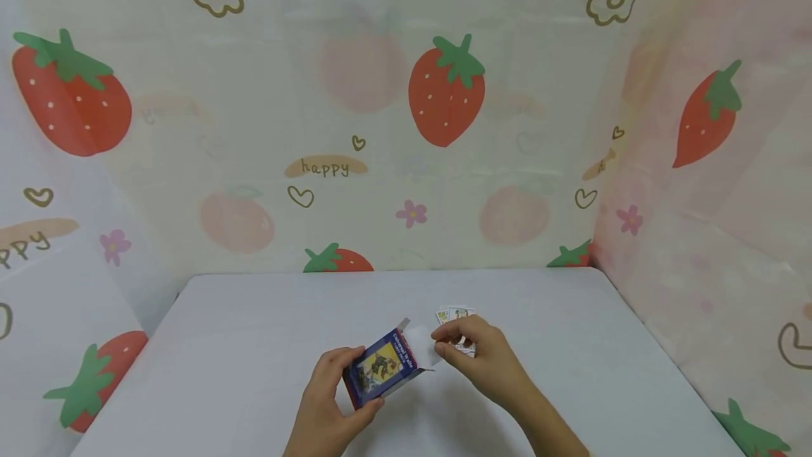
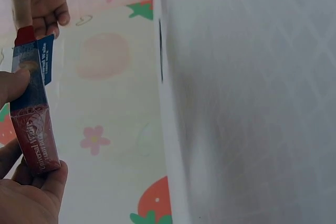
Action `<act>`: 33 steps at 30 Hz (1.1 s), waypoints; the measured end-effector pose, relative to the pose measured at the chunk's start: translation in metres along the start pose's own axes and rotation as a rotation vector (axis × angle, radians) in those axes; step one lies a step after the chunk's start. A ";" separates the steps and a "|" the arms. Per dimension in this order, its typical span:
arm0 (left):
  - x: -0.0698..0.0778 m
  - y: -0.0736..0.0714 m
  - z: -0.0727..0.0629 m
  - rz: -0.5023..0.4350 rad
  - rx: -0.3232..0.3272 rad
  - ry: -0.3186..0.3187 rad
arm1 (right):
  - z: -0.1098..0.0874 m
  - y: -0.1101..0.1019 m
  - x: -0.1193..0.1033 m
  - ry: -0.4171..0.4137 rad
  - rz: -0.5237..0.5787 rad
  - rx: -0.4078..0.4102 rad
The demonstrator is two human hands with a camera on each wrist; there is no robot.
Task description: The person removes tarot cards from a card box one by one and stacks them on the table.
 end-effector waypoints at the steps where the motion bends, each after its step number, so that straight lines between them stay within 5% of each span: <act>1: 0.000 0.000 0.000 -0.004 -0.001 -0.001 | 0.000 0.001 0.000 0.003 -0.001 -0.005; 24: 0.001 0.003 0.000 -0.027 -0.034 -0.037 | 0.000 0.020 0.004 0.030 0.015 -0.114; 33: 0.002 0.003 -0.001 -0.036 -0.026 -0.015 | -0.001 0.024 0.004 0.020 -0.010 -0.099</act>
Point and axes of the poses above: each hand's wrist, its own z-axis towards the middle knuckle, its own y-axis out of the palm, x = y × z, the point moved 4 cm from there along z, towards the middle knuckle, and after that the axes turned 6 degrees about -z, right-handed, at the moved point
